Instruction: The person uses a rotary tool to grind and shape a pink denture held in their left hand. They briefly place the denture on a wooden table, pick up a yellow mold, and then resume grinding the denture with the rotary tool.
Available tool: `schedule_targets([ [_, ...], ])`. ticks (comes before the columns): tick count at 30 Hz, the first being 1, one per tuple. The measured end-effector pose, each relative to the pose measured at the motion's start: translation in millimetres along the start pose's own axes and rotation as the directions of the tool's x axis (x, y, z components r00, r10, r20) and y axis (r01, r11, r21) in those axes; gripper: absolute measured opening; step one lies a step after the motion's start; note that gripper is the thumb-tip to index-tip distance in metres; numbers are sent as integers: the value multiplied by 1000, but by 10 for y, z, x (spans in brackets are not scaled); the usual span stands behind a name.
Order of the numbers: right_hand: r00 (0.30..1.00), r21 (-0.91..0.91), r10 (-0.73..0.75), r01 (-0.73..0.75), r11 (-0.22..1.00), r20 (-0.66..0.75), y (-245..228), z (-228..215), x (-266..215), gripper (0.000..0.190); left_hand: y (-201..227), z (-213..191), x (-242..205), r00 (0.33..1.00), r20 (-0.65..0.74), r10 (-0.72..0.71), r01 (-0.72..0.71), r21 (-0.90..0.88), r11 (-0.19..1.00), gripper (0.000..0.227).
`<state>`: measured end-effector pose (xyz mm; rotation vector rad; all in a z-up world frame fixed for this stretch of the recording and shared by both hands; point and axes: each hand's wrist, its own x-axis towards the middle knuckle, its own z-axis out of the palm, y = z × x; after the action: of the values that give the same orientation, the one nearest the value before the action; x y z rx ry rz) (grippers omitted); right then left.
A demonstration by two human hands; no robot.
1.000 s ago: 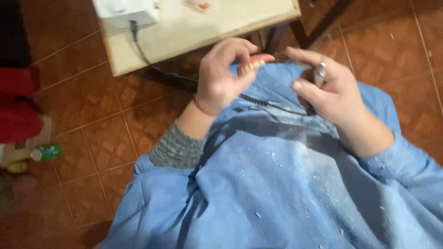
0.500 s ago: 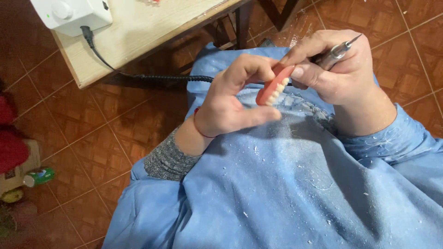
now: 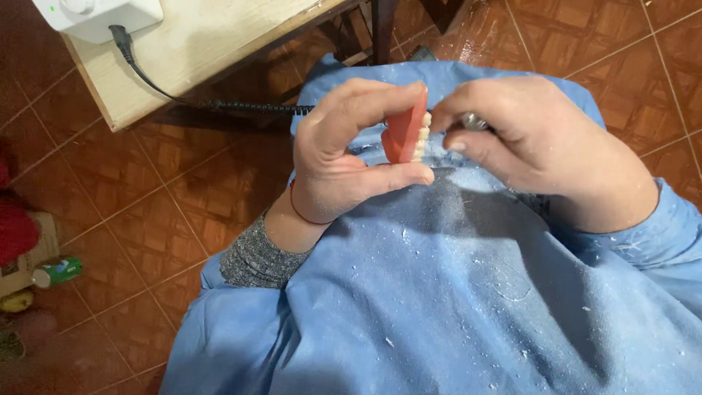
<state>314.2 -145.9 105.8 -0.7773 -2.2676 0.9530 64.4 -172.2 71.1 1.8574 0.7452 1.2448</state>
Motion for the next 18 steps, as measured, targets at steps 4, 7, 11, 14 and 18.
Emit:
schedule_targets([
  [4, 996, -103, 58, -50, 993, 68, 33, 16, -60, 28, 61, -1, -8, 1000, -1, -5, 5, 27, 1000, 64],
  [7, 989, -273, 138, -119, 955, 51, 21, 51, -60, 40, 80, -15, -7, 1000, 7, -5, 5, 40, 999, 63],
  [11, 991, -380, 133, -119, 917, 12, 1, 70, -45, 47, 101, -24, 5, 999, 8, 32, -32, 48, 998, 65],
  [14, 993, -397, 122, -108, 911, 10, -6, 72, -36, 47, 101, -32, 6, 999, 9, 51, -52, 54, 997, 66],
  [18, 993, -408, 116, -96, 908, 25, 8, 79, -41, 47, 94, -38, -3, 996, 5, 88, -88, 103, 991, 66],
])
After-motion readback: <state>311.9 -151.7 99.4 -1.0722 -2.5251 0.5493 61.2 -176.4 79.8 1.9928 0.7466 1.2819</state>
